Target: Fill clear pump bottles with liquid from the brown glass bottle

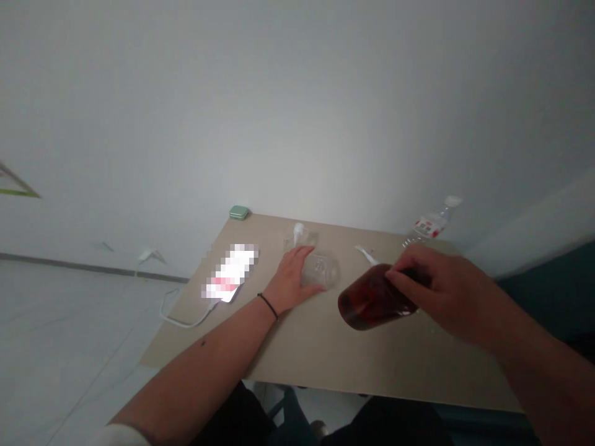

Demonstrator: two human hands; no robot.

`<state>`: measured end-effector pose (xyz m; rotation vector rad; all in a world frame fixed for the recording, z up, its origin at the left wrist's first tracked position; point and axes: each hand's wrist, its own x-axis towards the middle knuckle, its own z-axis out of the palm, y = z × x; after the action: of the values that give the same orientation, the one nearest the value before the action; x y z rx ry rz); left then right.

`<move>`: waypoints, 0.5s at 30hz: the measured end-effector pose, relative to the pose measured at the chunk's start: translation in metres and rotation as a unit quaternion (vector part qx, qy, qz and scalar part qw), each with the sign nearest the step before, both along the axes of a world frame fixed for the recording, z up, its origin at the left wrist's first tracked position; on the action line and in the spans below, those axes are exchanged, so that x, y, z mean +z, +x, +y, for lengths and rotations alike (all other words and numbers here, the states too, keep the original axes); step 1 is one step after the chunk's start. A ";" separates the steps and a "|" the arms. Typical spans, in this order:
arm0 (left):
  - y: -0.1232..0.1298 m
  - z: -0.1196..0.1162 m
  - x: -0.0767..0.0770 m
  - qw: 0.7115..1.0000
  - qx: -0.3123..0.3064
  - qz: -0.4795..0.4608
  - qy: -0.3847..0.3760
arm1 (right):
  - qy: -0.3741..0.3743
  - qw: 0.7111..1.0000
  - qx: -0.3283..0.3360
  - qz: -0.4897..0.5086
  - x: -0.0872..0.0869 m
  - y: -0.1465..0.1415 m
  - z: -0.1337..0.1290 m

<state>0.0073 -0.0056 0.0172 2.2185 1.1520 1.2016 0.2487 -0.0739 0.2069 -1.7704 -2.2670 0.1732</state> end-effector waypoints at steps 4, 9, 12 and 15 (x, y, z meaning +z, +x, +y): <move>-0.005 -0.008 0.002 0.994 -0.008 0.063 0.089 | -0.022 0.999 -0.007 0.026 -0.015 0.006 -0.042; 0.001 -0.003 -0.003 0.983 -0.003 0.123 0.136 | -0.023 0.999 0.014 0.046 -0.022 0.001 -0.063; 0.005 0.002 -0.006 0.980 0.007 0.137 0.141 | -0.022 0.998 0.036 0.036 -0.025 -0.006 -0.060; 0.005 0.004 -0.009 0.980 0.017 0.147 0.136 | -0.020 0.998 0.050 0.023 -0.027 -0.015 -0.050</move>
<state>0.0127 -0.0016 0.0084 2.6651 1.1974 1.1270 0.2333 -0.1237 0.1800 -1.6557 -2.3355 0.2788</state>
